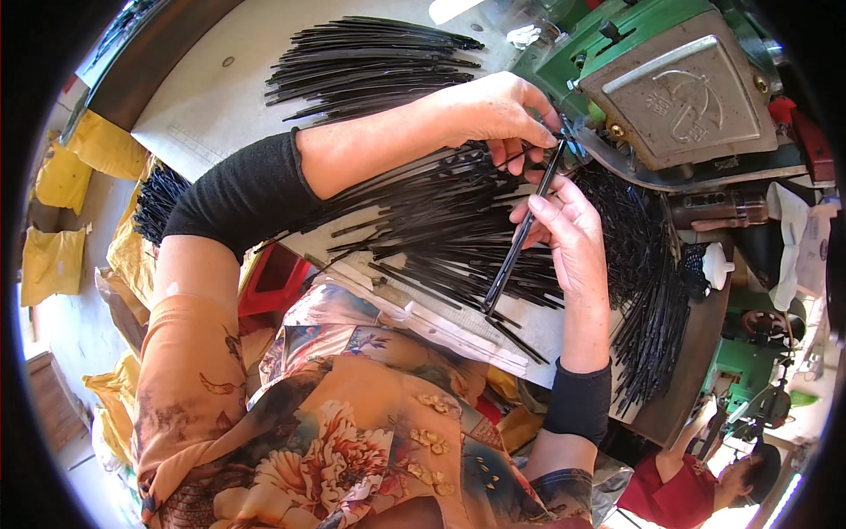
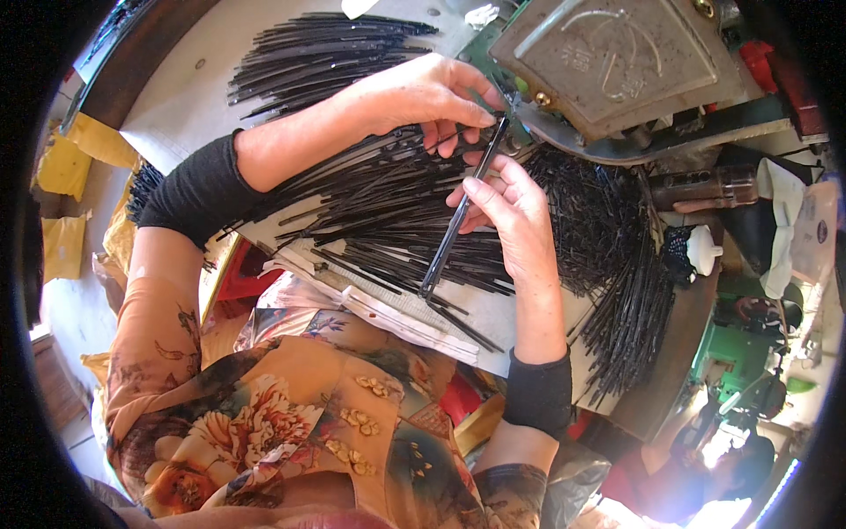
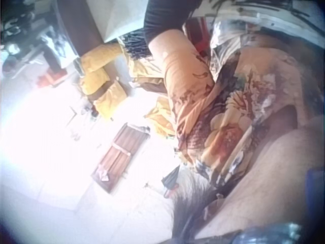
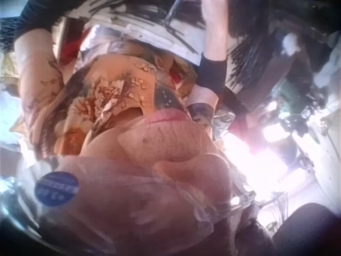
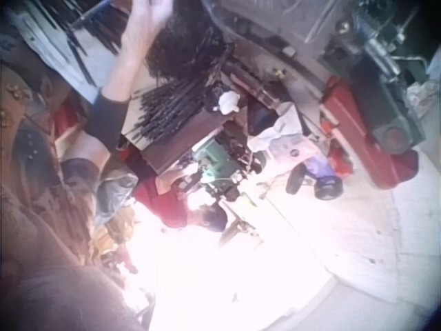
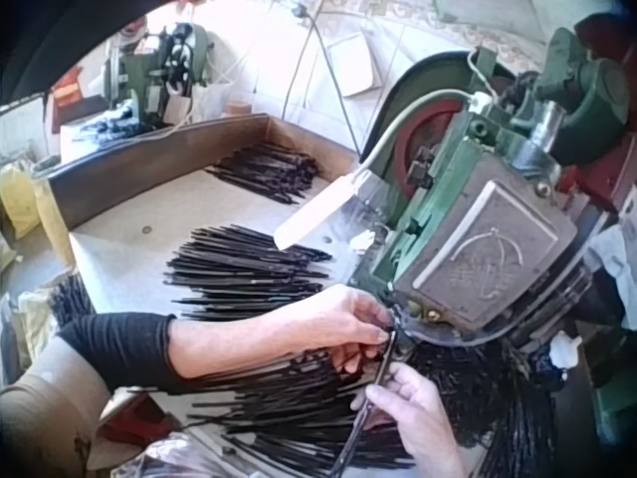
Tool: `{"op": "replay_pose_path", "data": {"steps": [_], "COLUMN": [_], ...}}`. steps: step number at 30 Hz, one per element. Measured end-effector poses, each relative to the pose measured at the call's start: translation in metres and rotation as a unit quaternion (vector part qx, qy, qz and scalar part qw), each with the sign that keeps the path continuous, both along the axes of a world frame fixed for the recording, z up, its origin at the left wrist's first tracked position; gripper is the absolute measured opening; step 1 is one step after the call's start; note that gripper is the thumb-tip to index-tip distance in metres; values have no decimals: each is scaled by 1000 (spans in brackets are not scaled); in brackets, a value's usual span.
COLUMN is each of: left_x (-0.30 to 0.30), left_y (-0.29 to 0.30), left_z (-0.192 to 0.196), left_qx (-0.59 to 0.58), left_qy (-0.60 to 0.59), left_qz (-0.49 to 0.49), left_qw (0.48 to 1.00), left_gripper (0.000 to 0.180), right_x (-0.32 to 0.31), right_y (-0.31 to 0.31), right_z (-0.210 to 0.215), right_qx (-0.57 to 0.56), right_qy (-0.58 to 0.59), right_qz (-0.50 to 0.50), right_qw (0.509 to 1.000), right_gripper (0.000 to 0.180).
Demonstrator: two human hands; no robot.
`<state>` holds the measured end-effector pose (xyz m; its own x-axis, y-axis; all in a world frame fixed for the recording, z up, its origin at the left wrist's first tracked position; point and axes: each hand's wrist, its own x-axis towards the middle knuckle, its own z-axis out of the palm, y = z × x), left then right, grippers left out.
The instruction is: The person assembles umbrella ribs by picking up rib pieces from the table, joining the components together, pressing them using a machine, and placing the assembled ribs aside.
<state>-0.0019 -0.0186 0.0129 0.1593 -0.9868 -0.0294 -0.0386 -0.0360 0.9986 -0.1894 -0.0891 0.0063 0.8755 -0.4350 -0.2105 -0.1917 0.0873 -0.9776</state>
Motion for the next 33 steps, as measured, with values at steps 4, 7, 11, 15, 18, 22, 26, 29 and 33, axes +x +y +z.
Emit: {"op": "replay_pose_path", "data": {"steps": [4,7,11,15,18,22,26,29,33], "left_x": [7,5,4,3,4,1,-1,0,0], "left_y": [0,1,2,6,7,4,4,5,3], "left_z": [-3,-1,0,5,7,-2,-3,-3,-1], "left_qx": [35,39,29,28,19,22,29,24,16], "left_qy": [14,7,8,28,25,72,87,95,113], "left_qz": [-24,-23,-18,-25,-49,-44,-45,-39,-33], "left_qw": [999,999,999,999,998,996,995,994,993], "left_gripper": [28,28,28,29,30,31,30,29,27], "right_x": [1,1,2,3,3,7,9,9,4], "right_y": [4,2,3,5,3,4,4,4,0], "right_z": [0,-4,-2,1,2,2,2,3,8], "right_qx": [60,79,82,71,56,62,55,54,50], "right_qy": [-22,-45,-58,-48,-53,-64,-70,-72,-64], "right_qz": [-20,-38,-67,-92,-97,-81,-82,-87,-97], "right_qw": [998,995,993,992,992,993,993,992,992], "right_gripper": [30,27,21,20,20,20,21,21,21]}}
